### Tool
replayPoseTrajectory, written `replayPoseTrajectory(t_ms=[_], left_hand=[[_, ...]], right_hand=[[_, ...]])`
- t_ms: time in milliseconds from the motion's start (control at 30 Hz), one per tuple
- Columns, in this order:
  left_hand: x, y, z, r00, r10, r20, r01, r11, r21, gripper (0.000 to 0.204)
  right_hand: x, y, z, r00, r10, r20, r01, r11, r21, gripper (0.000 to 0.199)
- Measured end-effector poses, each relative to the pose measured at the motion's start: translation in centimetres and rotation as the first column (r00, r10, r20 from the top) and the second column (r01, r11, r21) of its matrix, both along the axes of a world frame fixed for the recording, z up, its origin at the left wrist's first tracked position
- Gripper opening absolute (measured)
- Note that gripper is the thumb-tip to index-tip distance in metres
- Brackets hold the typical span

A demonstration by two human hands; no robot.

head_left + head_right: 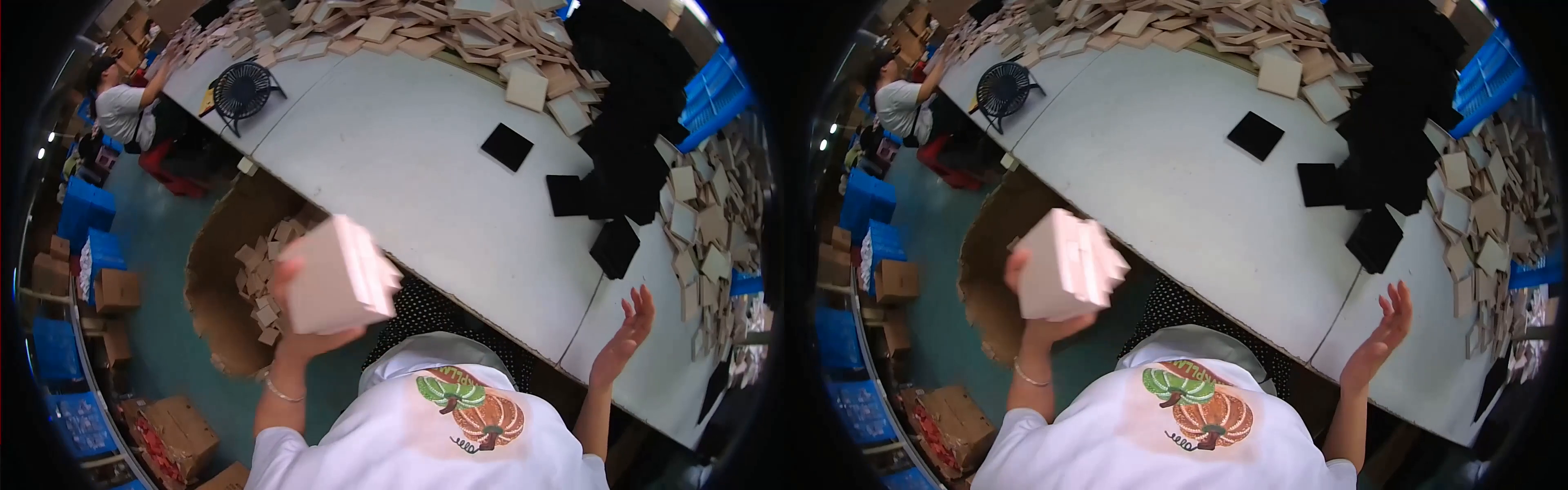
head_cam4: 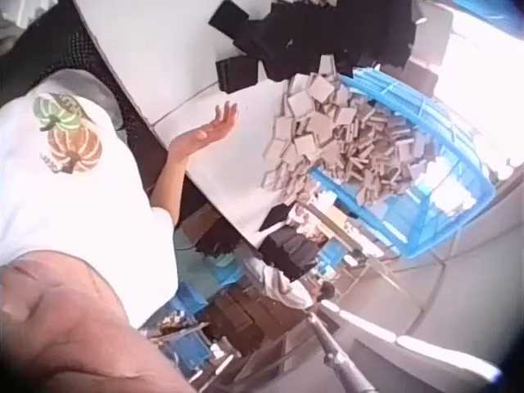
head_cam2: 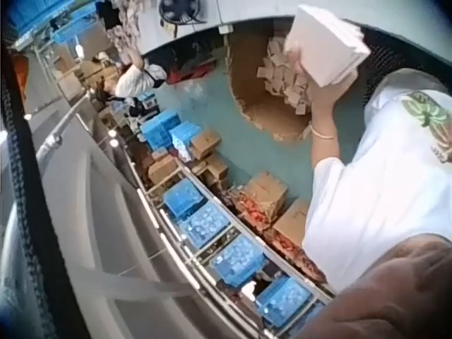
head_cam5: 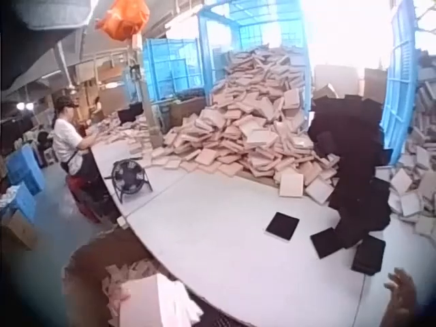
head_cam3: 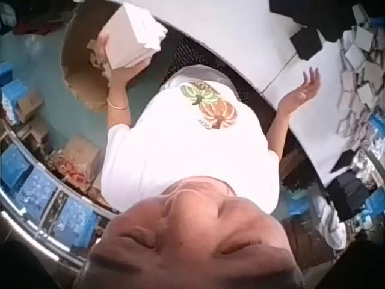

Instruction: Packing black foam inserts into cardboard boxes and stacking them.

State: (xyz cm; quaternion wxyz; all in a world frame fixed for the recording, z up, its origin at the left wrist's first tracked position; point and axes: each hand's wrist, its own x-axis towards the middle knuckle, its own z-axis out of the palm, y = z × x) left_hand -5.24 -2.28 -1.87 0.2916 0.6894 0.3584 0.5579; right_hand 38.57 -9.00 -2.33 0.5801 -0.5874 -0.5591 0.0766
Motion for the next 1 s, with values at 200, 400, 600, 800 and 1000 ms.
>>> replayPoseTrajectory(t_ms=[200, 400, 600, 800, 1000], left_hand=[[-20.4, -2.3, -4.5, 0.600, 0.548, -0.582, -0.621, 0.779, 0.094, 0.107], [-16.2, 4.1, -2.5, 0.274, 0.553, -0.787, -0.721, 0.660, 0.212, 0.084], [4.8, 11.5, 1.6, 0.820, -0.053, -0.570, 0.039, 0.999, -0.036, 0.056], [16.3, 20.7, -0.8, 0.673, -0.038, -0.739, -0.012, 0.998, -0.062, 0.073], [22.0, 18.3, -2.7, 0.496, -0.303, -0.814, 0.293, 0.941, -0.172, 0.084]], right_hand=[[-1.2, -0.6, 0.7, 0.983, 0.082, 0.164, -0.053, 0.983, -0.175, 0.068], [-0.6, 0.4, 3.2, 0.936, -0.019, 0.353, 0.103, 0.970, -0.221, 0.033], [0.4, 4.8, 3.9, 0.808, 0.027, 0.589, 0.083, 0.984, -0.159, 0.022], [-1.3, 6.8, 2.9, 0.780, -0.056, 0.623, 0.139, 0.987, -0.085, 0.028], [3.0, 4.6, 1.4, 0.815, -0.227, 0.533, 0.270, 0.963, -0.004, 0.028]])
